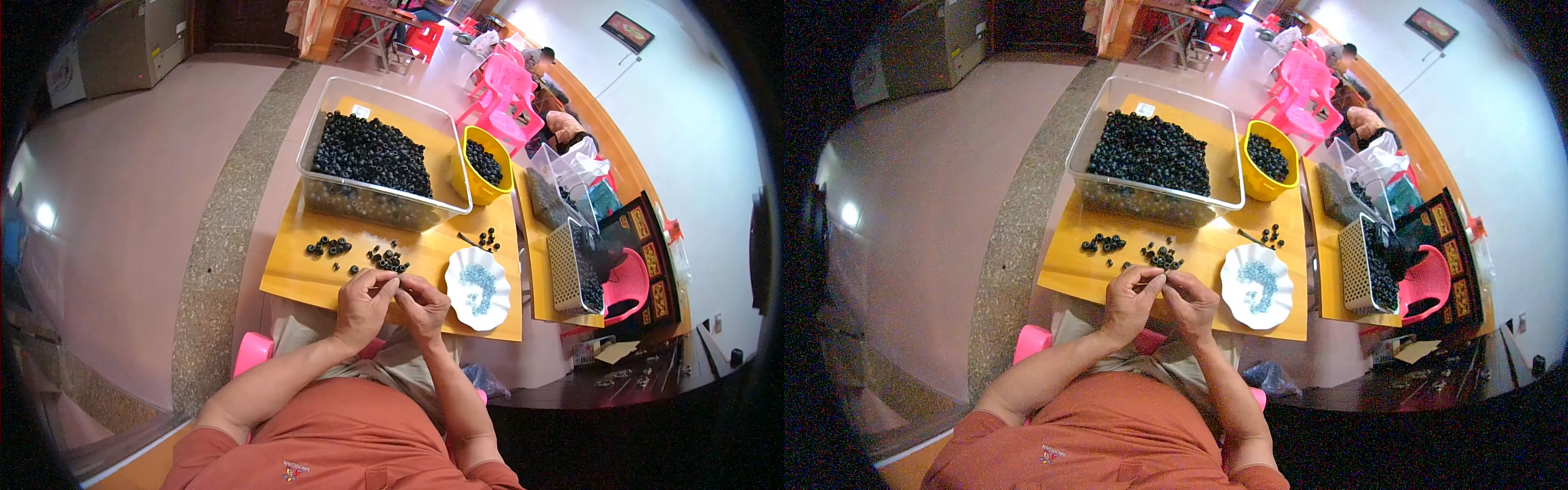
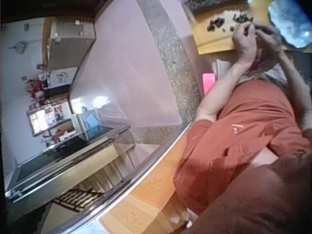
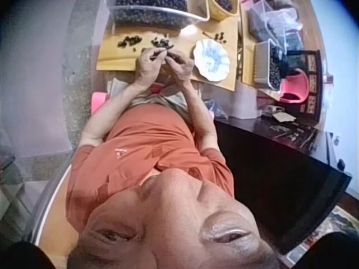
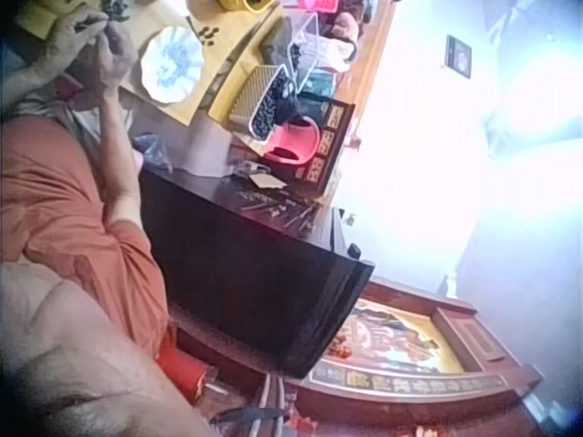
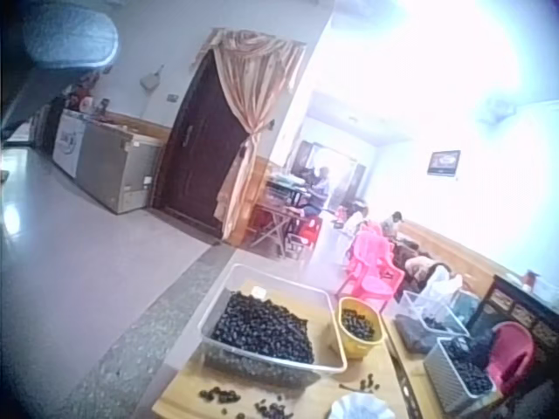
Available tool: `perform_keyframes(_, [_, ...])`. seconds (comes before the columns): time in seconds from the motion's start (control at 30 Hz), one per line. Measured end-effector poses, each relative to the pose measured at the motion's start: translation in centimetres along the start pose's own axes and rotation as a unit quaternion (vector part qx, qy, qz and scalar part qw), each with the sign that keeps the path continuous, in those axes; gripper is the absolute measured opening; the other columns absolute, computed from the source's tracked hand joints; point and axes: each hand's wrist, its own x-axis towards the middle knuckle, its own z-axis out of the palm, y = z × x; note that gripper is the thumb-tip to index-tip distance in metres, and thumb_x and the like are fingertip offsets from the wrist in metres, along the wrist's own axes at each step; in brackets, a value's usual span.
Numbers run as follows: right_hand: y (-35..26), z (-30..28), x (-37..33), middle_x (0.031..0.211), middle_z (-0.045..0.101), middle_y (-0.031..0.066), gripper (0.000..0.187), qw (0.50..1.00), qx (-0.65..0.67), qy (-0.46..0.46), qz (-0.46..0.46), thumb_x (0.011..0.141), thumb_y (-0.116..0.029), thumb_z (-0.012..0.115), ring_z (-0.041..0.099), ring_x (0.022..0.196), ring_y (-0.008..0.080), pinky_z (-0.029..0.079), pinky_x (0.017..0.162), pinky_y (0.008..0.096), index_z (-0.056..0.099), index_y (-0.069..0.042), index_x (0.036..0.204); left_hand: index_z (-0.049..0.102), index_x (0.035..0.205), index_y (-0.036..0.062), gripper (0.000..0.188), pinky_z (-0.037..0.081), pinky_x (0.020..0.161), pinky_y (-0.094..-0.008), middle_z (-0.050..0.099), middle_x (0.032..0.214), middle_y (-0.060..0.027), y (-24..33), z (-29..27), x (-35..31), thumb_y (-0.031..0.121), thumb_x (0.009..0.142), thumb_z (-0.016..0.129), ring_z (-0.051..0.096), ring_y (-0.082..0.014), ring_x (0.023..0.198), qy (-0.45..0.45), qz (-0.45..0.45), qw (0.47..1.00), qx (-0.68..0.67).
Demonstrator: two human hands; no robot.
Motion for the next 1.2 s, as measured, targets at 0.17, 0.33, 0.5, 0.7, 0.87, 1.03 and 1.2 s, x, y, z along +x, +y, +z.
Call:
perform_keyframes(0.17, [0.6,-0.1,-0.1,0.094,0.068,0.0073,0.018,0.998,-0.030,0.011,-0.051,0.079,0.002,0.069,0.062,0.087,0.0113,0.049,0.078,0.0231,0.067,0.003,0.097,0.066,0.094,-0.0010,0.013,0.051,0.069,-0.0279,0.066,0.086,-0.0103,0.1,0.0,-0.1,0.011,0.088,0.064,0.065,-0.0162,0.077,-0.003,-0.037,0.999,-0.026])
perform_keyframes(0.33, [0.2,0.3,-0.5,0.091,0.065,0.0055,0.010,0.999,-0.024,0.032,-0.017,0.079,0.005,0.067,0.059,0.079,0.0084,0.049,0.069,0.0207,0.065,0.004,0.089,0.065,0.094,-0.0006,0.014,0.049,0.068,-0.0249,0.066,0.081,-0.0039,-0.3,0.1,-0.2,0.012,0.088,0.064,0.061,-0.0098,0.075,-0.008,-0.068,0.996,-0.063])
perform_keyframes(0.5, [-0.4,-0.6,0.4,0.083,0.064,0.0033,0.008,0.988,-0.147,0.027,-0.034,0.080,0.000,0.063,0.058,0.071,0.0080,0.048,0.064,0.0213,0.062,0.001,0.088,0.064,0.098,-0.0015,0.016,0.050,0.068,-0.0236,0.064,0.082,-0.0027,-0.7,-0.2,0.2,0.013,0.090,0.063,0.060,-0.0089,0.073,-0.007,-0.111,0.986,-0.123])
perform_keyframes(0.7, [0.6,-2.3,2.2,0.088,0.064,0.0088,0.014,0.981,-0.194,0.010,-0.008,0.084,-0.002,0.064,0.059,0.072,0.0120,0.047,0.064,0.0244,0.063,0.001,0.097,0.062,0.106,-0.0020,0.021,0.053,0.069,-0.0233,0.061,0.086,-0.0016,-1.1,-0.2,1.1,0.014,0.093,0.059,0.057,-0.0073,0.073,0.050,-0.160,0.959,-0.230])
perform_keyframes(0.87, [-0.5,-2.1,3.1,0.090,0.064,0.0127,0.015,0.960,-0.272,-0.047,-0.051,0.082,0.000,0.065,0.061,0.071,0.0201,0.048,0.063,0.0279,0.063,-0.001,0.097,0.062,0.107,-0.0019,0.021,0.053,0.069,-0.0224,0.062,0.090,-0.0018,-1.4,-0.3,1.0,0.015,0.095,0.057,0.058,-0.0069,0.075,0.047,-0.166,0.956,-0.237])
perform_keyframes(1.03, [0.6,-2.6,3.4,0.088,0.065,0.0099,0.017,0.932,-0.342,-0.074,-0.096,0.079,0.002,0.068,0.058,0.064,0.0161,0.047,0.058,0.0266,0.064,-0.001,0.095,0.062,0.106,-0.0020,0.021,0.054,0.069,-0.0222,0.062,0.089,-0.0017,-1.5,-0.2,0.9,0.014,0.095,0.057,0.058,-0.0065,0.075,0.048,-0.174,0.952,-0.247])
perform_keyframes(1.2, [1.3,-2.8,3.3,0.090,0.065,0.0105,0.014,0.929,-0.350,-0.081,-0.088,0.079,0.001,0.068,0.062,0.070,0.0184,0.049,0.061,0.0276,0.066,-0.001,0.093,0.062,0.105,-0.0022,0.020,0.054,0.069,-0.0221,0.061,0.087,-0.0013,-1.5,-0.1,0.9,0.014,0.094,0.058,0.057,-0.0059,0.074,0.049,-0.184,0.947,-0.258])
